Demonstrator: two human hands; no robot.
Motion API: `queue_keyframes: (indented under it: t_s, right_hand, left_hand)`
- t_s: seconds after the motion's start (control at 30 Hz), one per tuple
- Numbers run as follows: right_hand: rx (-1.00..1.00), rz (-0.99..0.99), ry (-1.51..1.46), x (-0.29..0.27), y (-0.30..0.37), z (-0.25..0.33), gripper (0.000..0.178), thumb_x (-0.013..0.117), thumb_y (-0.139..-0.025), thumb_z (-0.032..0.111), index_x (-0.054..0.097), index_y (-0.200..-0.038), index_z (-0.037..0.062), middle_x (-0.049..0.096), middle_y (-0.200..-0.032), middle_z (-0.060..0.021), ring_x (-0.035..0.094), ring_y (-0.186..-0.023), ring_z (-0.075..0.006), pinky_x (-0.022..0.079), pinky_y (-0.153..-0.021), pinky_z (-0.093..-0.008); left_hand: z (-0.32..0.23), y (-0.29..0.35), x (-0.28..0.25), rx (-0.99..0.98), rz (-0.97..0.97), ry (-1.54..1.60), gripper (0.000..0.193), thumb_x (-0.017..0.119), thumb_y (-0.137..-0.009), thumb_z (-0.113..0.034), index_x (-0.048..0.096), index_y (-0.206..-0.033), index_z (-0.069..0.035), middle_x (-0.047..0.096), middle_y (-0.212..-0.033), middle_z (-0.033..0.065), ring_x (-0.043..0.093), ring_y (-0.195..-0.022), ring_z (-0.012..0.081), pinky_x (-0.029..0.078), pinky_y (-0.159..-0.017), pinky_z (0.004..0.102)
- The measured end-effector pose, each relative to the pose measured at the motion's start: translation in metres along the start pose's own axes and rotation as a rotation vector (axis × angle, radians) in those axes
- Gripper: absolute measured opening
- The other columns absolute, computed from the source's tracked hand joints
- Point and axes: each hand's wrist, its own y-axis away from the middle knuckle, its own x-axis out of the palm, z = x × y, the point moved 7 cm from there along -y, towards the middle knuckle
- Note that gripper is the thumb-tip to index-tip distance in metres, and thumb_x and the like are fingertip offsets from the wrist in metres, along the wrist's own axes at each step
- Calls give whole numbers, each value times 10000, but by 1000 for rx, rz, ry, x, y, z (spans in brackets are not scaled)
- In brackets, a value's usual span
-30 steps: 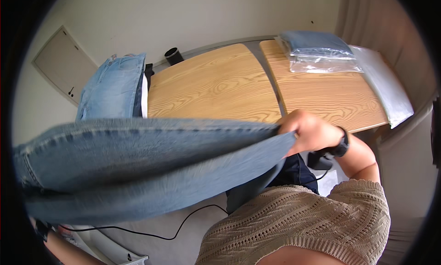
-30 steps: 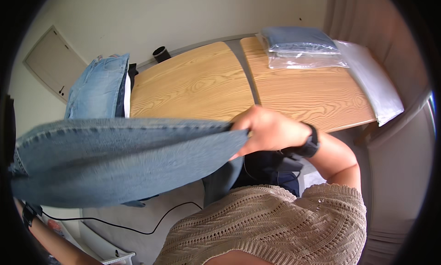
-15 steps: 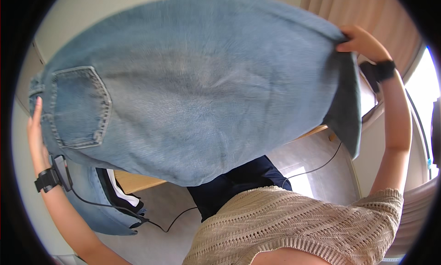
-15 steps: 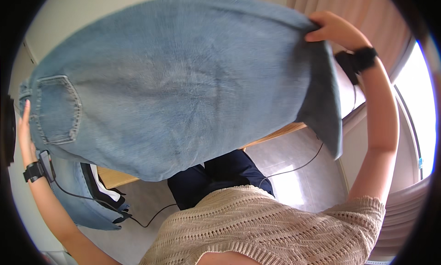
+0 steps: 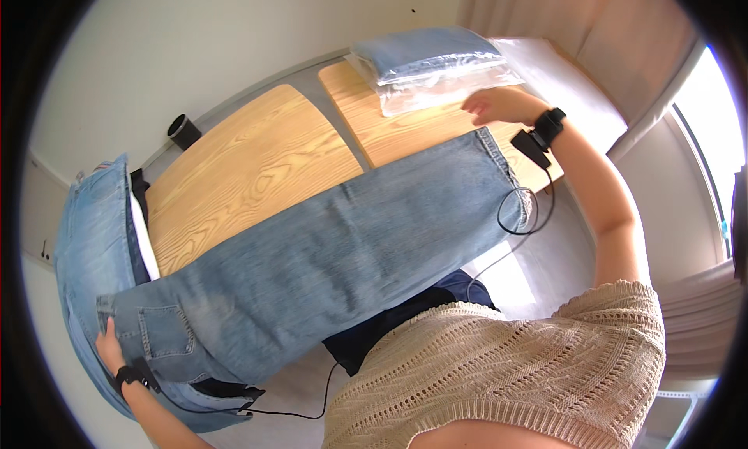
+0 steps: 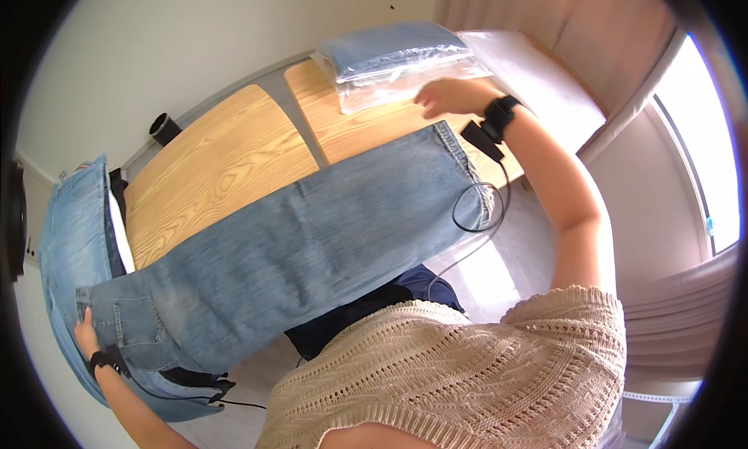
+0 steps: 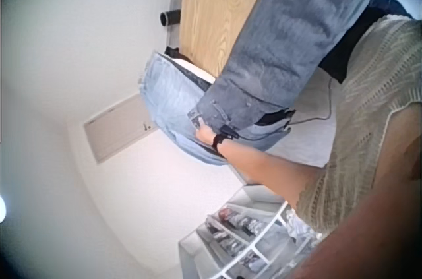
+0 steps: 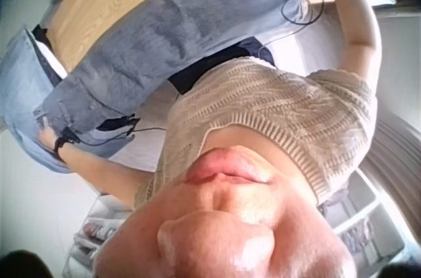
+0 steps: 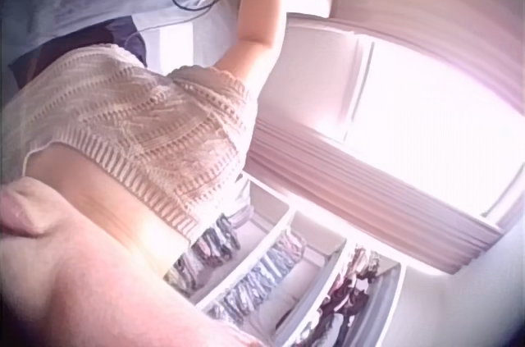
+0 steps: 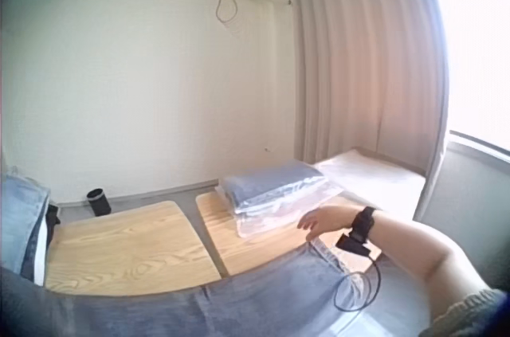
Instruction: Fold a pair of denim jeans and place them into a plastic shipping bag.
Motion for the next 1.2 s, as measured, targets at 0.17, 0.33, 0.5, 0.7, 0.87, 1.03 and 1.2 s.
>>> queue_keyframes:
  t_s: [0.17,0.33,0.5,0.7,0.87,1.03,1.2]
  right_hand:
    - [688,114,-76,70,81,-105,650,742,-715,401,512,-1158,-16,632,-952,-140,595,-838,-227,482,-698,-308]
    - [576,-321,-144,102,100,-100,482,740,-681,385,608,-823,-57,624,-716,-156,590,-635,-234,456,-603,-347]
    - [573,-319,-120,108,99,-78,437,654,-808,324,543,-974,-65,602,-783,-149,570,-721,-222,449,-659,-345]
    - [404,-578,-272,57,128,-59,375,599,-866,286,499,-1000,-50,591,-845,-253,596,-798,-345,455,-714,-377]
    - [304,-885,-350,-22,164,-109,342,595,-877,236,498,-1047,-44,595,-853,-149,549,-798,-173,456,-724,-309]
    - [339,-928,-54,-79,140,-197,345,621,-855,253,501,-1007,-33,600,-832,-155,538,-749,-226,448,-698,-341]
    - [522,-523,-129,-41,104,-264,598,658,-792,417,500,-1215,26,600,-1089,-219,581,-992,-326,452,-852,-357]
  left_hand:
    - [8,-11,29,-102,96,195,620,616,-816,-457,588,-1022,127,631,-995,214,572,-905,299,411,-855,349]
    - [4,-2,22,-133,96,123,653,614,-813,-480,582,-1022,138,624,-997,229,563,-895,315,408,-852,349]
    - [-3,1,12,-160,56,101,650,614,-822,-457,553,-1090,131,597,-1083,223,557,-970,304,396,-895,344]
    - [-72,17,-1,-83,96,287,630,618,-838,-412,521,-1162,119,570,-1161,202,545,-1022,275,387,-922,327]
    - [-116,21,11,-77,50,403,632,658,-807,-434,561,-1095,120,609,-1072,163,558,-963,233,397,-891,324]
    - [-147,13,86,-179,186,591,763,660,-786,-479,479,-1173,154,531,-1209,219,514,-1098,283,369,-959,339]
    - [-201,26,130,-54,75,73,772,638,-789,-482,430,-1254,98,469,-1272,268,437,-1205,353,328,-1016,376]
